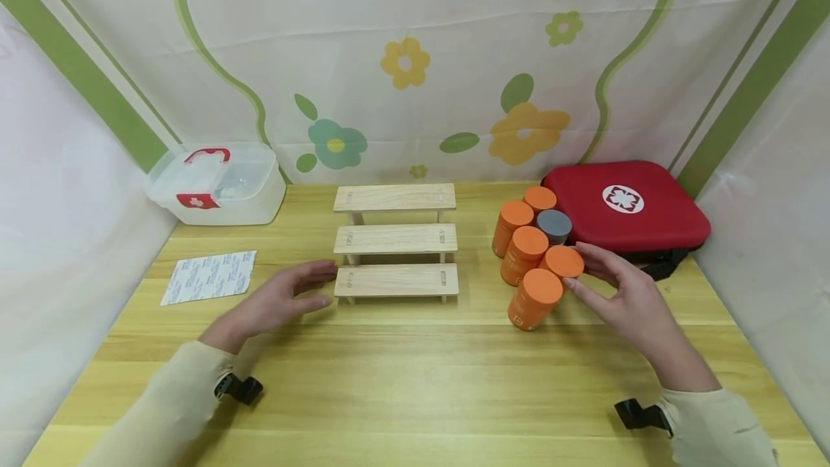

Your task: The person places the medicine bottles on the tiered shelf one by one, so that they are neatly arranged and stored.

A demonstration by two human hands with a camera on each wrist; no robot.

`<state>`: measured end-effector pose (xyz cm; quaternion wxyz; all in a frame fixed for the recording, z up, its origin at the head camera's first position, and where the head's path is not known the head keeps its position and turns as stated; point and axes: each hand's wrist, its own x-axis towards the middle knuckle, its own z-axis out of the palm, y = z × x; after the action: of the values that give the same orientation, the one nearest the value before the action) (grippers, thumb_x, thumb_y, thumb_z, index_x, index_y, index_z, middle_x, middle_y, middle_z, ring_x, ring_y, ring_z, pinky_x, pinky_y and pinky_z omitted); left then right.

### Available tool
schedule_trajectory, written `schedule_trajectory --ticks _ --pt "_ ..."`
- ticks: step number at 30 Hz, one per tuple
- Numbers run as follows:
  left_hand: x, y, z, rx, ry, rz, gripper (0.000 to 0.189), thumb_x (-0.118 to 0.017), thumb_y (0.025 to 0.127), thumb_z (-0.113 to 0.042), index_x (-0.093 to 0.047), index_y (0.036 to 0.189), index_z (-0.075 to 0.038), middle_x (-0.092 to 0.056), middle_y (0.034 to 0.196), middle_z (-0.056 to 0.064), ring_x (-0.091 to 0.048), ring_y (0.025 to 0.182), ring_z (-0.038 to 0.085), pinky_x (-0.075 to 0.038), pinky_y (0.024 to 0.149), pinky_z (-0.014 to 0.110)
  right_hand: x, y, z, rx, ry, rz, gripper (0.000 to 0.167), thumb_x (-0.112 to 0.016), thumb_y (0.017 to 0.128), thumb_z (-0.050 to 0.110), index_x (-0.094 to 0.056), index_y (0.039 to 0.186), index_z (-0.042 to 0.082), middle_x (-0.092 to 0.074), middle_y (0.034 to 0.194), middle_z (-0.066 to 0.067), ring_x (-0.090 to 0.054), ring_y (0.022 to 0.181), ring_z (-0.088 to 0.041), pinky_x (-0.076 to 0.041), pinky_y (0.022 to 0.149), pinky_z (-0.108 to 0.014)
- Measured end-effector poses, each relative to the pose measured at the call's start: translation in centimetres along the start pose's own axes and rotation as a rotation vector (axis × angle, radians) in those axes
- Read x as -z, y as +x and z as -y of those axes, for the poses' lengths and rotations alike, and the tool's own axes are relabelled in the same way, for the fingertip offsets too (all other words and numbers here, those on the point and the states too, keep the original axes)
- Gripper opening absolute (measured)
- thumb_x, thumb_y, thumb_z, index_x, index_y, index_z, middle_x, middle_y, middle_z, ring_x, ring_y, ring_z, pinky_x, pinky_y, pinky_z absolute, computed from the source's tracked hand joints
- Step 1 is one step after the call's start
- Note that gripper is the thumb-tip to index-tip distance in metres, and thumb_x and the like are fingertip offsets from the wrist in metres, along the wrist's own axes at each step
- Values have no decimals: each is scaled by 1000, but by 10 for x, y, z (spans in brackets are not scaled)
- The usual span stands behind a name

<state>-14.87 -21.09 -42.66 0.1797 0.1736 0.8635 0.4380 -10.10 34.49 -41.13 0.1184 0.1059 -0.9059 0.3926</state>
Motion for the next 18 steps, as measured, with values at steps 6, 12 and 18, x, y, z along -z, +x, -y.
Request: schedule_trajectory --ticks 6,12,18 --pt "-4 3 0 16 -12 1 74 -75 103 -27 -40 166 -8 -51 166 14 -48 154 39 -33 132 60 -5 0 -5 -63 6 41 65 -83 96 9 -54 153 -1 -50 125 40 -50 109 30 -46 89 5" --pt "-7 6 -3 23 -16 0 75 -75 103 -26 -39 166 -8 -49 167 15 -47 155 39 -32 132 60 -8 1 -6 -97 2 51 63 -82 97 9 -54 151 -6 -69 136 -9 -47 107 32 -46 88 5" --pt "-8 7 -5 29 -9 0 73 -74 104 -25 -40 166 -7 -49 167 16 -47 155 40 -33 132 60 -9 1 -9 -116 4 53 61 -81 97 9 -56 149 -9 -67 135 -13 -47 107 33 -48 85 4"
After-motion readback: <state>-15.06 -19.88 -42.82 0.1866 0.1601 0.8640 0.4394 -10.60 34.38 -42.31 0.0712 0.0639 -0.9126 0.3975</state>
